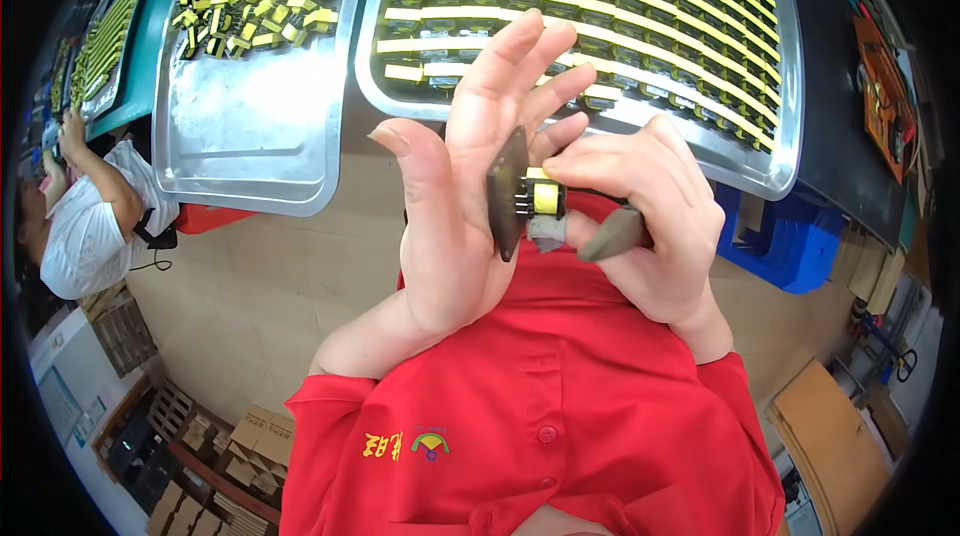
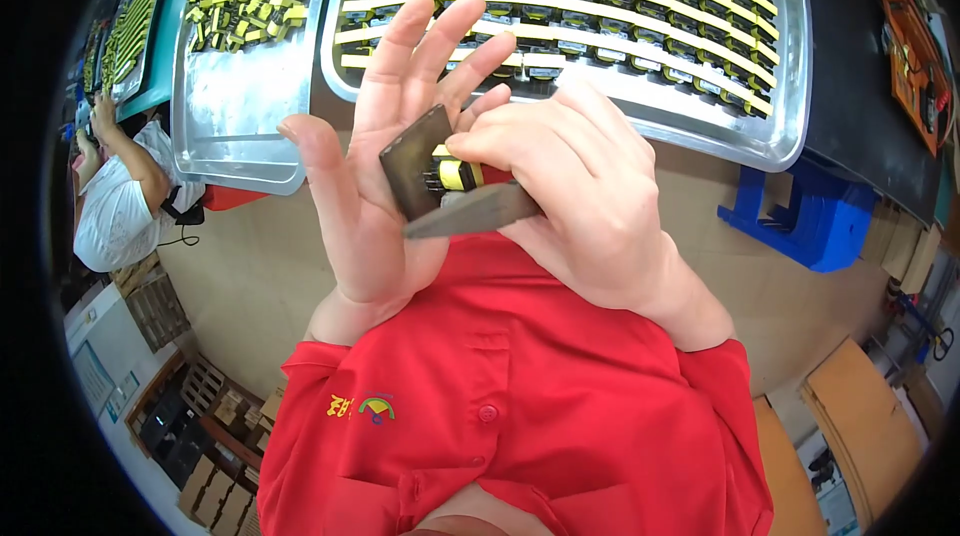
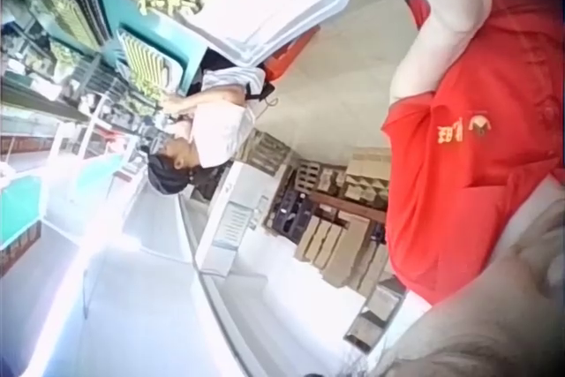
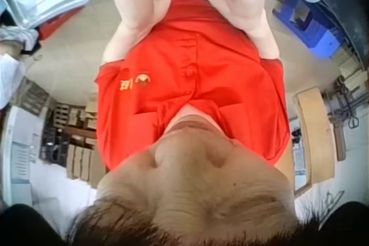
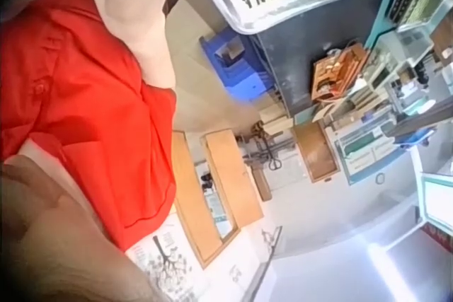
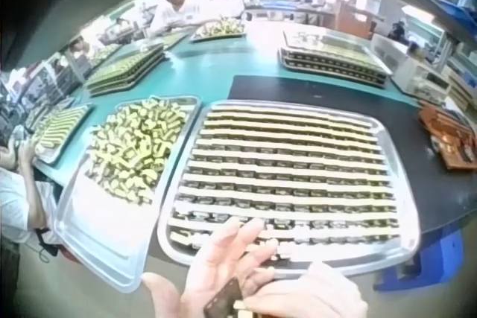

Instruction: The person assembles small electronic components by hand, placing them into a slotted metal tray at a factory workstation.

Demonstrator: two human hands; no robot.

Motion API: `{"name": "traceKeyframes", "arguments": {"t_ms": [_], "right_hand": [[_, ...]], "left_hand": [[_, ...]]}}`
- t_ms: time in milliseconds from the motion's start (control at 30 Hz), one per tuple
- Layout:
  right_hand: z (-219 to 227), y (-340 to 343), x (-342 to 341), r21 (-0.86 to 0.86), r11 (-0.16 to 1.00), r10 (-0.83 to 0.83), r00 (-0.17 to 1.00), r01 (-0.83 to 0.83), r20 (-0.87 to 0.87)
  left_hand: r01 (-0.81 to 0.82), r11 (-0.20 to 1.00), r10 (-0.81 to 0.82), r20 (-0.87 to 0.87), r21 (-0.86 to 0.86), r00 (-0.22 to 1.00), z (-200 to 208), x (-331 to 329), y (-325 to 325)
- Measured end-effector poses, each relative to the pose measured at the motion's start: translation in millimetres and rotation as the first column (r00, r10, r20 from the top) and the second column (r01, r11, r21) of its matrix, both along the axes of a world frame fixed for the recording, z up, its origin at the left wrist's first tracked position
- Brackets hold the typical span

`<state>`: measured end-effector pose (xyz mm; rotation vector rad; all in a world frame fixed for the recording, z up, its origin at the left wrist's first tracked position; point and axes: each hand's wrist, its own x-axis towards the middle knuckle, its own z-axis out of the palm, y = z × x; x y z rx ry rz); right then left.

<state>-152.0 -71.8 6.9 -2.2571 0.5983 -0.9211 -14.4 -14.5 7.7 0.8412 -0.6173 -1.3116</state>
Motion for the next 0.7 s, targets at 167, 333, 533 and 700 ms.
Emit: {"name": "traceKeyframes", "arguments": {"t_ms": [167,333,533,700], "right_hand": [[-6,1,2,-0.009,1.0,0.003,1.0,-0.003,0.014],[-7,2,5,-0.04,0.999,-0.014,0.999,0.015,0.03],[-6,2,7,-0.018,1.0,-0.007,0.997,0.009,0.076],[-8,-3,9,-0.037,0.999,0.018,0.969,-0.009,0.247]], "left_hand": [[0.014,1.0,-0.014,0.024,0.012,1.0,-6,1,2],[-0.015,0.999,0.012,-0.078,-0.036,0.997,-12,-1,2],[-0.012,1.0,0.011,-0.157,-0.01,0.988,-10,-8,2],[-0.18,0.984,0.161,0.413,0.008,0.896,5,-11,0]]}}
